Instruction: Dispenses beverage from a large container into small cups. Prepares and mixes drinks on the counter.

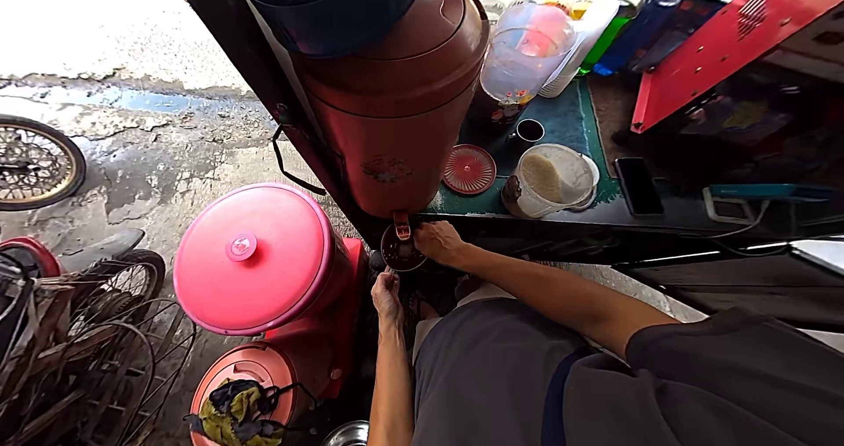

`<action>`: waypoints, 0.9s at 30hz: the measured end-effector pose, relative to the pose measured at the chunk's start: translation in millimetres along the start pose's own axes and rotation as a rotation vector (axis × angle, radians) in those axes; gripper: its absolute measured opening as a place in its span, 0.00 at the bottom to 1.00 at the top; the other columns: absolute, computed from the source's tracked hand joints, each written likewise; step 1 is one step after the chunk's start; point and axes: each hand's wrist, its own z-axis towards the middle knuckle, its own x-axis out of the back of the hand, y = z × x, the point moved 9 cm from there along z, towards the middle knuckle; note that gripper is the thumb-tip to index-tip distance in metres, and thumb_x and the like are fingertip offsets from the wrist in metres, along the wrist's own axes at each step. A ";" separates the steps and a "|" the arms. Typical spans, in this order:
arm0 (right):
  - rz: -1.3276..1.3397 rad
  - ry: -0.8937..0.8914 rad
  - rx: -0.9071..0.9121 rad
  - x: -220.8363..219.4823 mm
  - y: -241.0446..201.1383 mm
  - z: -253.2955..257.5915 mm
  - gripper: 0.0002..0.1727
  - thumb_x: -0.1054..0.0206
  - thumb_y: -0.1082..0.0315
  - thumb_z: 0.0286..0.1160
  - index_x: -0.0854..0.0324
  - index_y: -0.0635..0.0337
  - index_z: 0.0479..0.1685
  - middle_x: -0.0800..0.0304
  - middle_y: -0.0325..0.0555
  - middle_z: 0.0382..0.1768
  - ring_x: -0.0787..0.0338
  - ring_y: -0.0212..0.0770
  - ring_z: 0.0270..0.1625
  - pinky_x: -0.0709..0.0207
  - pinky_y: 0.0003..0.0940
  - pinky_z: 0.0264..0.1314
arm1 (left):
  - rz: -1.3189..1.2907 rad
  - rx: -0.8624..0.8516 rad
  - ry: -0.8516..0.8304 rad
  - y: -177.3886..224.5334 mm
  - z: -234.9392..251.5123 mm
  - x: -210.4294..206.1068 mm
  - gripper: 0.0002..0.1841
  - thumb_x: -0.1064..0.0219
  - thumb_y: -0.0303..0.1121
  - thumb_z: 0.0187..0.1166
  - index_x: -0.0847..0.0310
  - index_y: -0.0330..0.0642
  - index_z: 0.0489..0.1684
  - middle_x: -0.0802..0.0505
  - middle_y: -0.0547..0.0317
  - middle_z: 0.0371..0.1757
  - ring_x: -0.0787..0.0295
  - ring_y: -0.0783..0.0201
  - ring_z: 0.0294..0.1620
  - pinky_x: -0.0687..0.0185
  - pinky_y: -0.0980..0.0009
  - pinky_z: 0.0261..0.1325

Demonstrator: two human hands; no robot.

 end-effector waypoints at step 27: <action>0.099 0.083 0.057 5.3 2.4 1.8 0.20 0.43 0.60 0.87 0.12 0.66 0.38 0.08 0.61 0.41 0.07 0.63 0.46 0.19 0.62 0.45 | -0.007 0.006 -0.005 1.3 1.3 4.3 0.12 0.50 0.24 0.82 0.22 0.34 0.29 0.09 0.51 0.46 0.15 0.65 0.48 0.19 0.70 0.56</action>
